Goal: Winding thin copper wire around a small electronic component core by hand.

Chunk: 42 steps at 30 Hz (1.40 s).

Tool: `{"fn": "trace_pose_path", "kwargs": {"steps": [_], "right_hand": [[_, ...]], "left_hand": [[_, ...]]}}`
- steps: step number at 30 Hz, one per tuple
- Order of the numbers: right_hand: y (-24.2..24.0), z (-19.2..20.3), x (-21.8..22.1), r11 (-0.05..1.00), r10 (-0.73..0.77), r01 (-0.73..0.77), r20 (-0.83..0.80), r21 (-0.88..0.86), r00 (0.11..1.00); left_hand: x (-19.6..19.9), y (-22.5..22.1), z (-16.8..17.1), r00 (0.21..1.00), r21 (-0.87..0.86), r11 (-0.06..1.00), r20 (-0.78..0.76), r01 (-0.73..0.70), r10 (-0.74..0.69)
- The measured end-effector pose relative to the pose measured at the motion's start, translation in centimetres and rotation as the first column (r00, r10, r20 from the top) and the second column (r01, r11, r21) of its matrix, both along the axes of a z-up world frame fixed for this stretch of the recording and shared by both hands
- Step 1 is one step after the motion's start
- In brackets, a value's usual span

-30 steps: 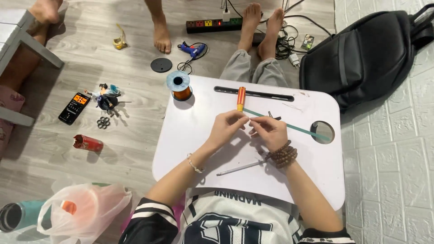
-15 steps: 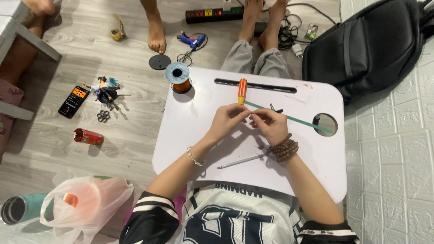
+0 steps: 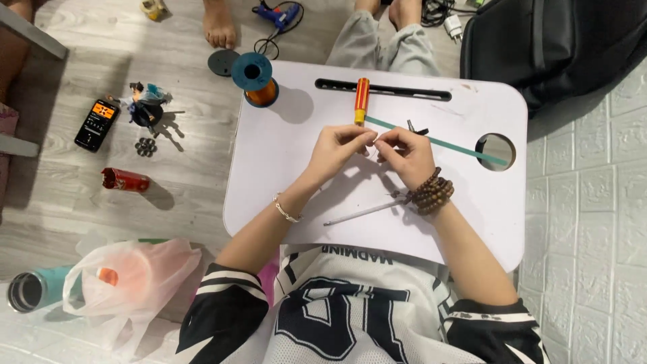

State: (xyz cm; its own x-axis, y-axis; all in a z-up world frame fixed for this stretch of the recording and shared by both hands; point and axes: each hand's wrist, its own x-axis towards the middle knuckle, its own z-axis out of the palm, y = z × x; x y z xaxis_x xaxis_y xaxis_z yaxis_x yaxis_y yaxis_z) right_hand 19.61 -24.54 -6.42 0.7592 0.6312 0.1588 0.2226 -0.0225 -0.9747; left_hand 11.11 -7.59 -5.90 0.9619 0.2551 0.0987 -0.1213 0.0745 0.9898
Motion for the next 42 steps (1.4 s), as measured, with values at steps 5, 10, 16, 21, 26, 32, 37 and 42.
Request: {"fn": "trace_pose_path", "kwargs": {"steps": [5,10,16,21,26,32,37,42], "right_hand": [[-0.2,0.1,0.2,1.0,0.002,-0.002,-0.007,0.004,1.0],[-0.3,0.3,0.0,1.0,0.009,-0.009,-0.005,0.015,1.0],[-0.2,0.4,0.1,1.0,0.017,-0.017,0.008,0.023,1.0],[-0.4,0.3,0.3,0.999,0.034,-0.034,0.024,0.01,0.999],[-0.4,0.3,0.3,0.998,0.058,-0.058,0.008,0.019,0.998],[-0.4,0.3,0.3,0.998,0.056,-0.057,0.038,0.031,0.998],[-0.7,0.5,0.5,0.997,0.053,-0.055,0.046,0.044,0.998],[-1.0,0.9,0.8,0.997,0.049,-0.053,0.059,0.059,0.997]], "left_hand": [[0.3,0.0,-0.4,0.999,-0.04,0.999,-0.033,0.006,-0.007],[0.1,-0.1,0.2,0.999,0.001,1.0,-0.046,0.022,-0.022],[0.1,0.0,-0.3,0.999,0.029,0.999,-0.033,0.019,-0.018],[-0.1,0.0,0.1,1.0,0.037,0.999,-0.018,0.019,-0.019],[0.2,0.4,-0.4,1.0,0.031,1.0,-0.003,-0.004,0.004],[0.4,0.4,-0.5,1.0,-0.009,1.0,0.001,0.013,-0.013],[0.3,0.4,-0.8,0.999,-0.025,0.999,-0.02,0.034,-0.034],[0.2,0.5,-0.5,1.0,-0.008,1.0,0.005,0.029,-0.029]]}}
